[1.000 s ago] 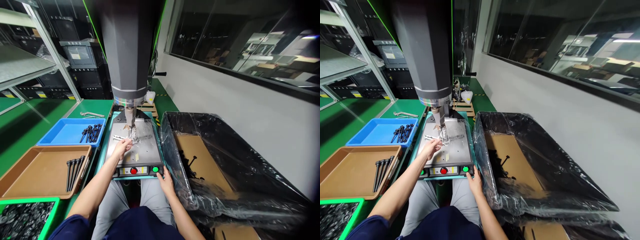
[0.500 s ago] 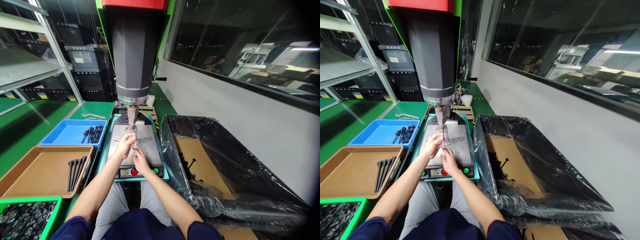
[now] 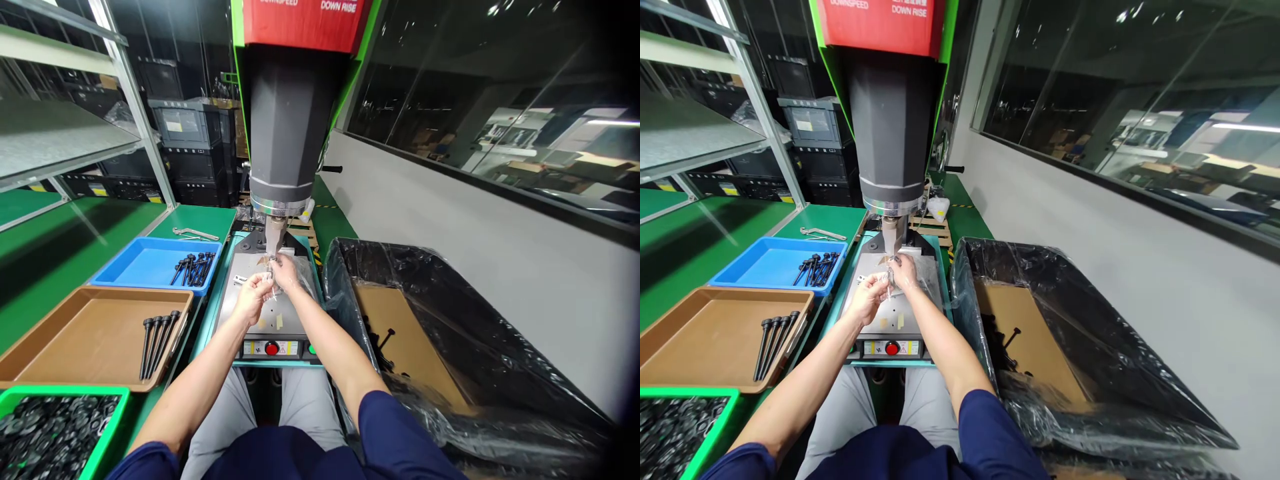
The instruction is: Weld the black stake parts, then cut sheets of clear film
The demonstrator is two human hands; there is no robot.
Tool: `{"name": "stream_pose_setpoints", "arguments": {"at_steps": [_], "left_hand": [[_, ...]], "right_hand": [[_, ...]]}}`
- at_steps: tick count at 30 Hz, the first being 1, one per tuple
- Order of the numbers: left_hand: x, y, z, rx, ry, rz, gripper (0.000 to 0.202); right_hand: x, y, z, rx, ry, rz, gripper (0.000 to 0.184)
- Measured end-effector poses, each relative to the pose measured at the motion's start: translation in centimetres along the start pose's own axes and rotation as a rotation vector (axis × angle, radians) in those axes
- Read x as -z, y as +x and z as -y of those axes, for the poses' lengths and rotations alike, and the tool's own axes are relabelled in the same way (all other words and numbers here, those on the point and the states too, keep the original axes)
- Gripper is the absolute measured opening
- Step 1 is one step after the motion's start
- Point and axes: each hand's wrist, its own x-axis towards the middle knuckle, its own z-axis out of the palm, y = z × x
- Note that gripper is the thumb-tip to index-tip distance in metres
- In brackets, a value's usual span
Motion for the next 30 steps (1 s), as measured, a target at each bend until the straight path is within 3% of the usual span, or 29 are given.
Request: {"name": "stream_pose_setpoints", "arguments": {"at_steps": [8,11,14,17,21,23,26,30], "left_hand": [[0.1,0.2,0.1,-0.038,-0.011,-0.022,0.049],[0.4,0.0,0.1,-0.046,-0.025,-0.032,0.053],[1.1,-0.2,0.2,-0.027,-0.029,-0.075,0.059],[2.3,-0.5,0.7,-0.022,-0.016,-0.108,0.059],[4.2,-1.2,2.1,-0.002,0.033,-0.156,0.061],[5.2,-1.5,2.9,0.020,0.072,-0.184,0.062],[6.8,-1.9,4.0,0.047,0.179,-0.225,0.058],[8.5,-3.4,4.7,-0.105,0.398,-0.471,0.049]], "right_hand": [[0.8,0.4,0.7,0.064,0.062,-0.026,0.025],[0.8,-0.8,0.7,0.062,0.078,-0.054,0.024],[0.6,-4.2,-0.2,0.059,0.139,-0.138,0.024],[0.2,-9.7,-1.6,-0.068,0.227,-0.142,0.030],[0.5,-17.3,-2.4,-0.290,0.415,0.032,0.038],[1.3,-19.8,-1.8,-0.346,0.566,0.148,0.042],[3.4,-20.9,-0.2,-0.379,0.736,0.262,0.049],[5.8,-19.3,2.0,-0.324,0.801,0.240,0.052]]}}
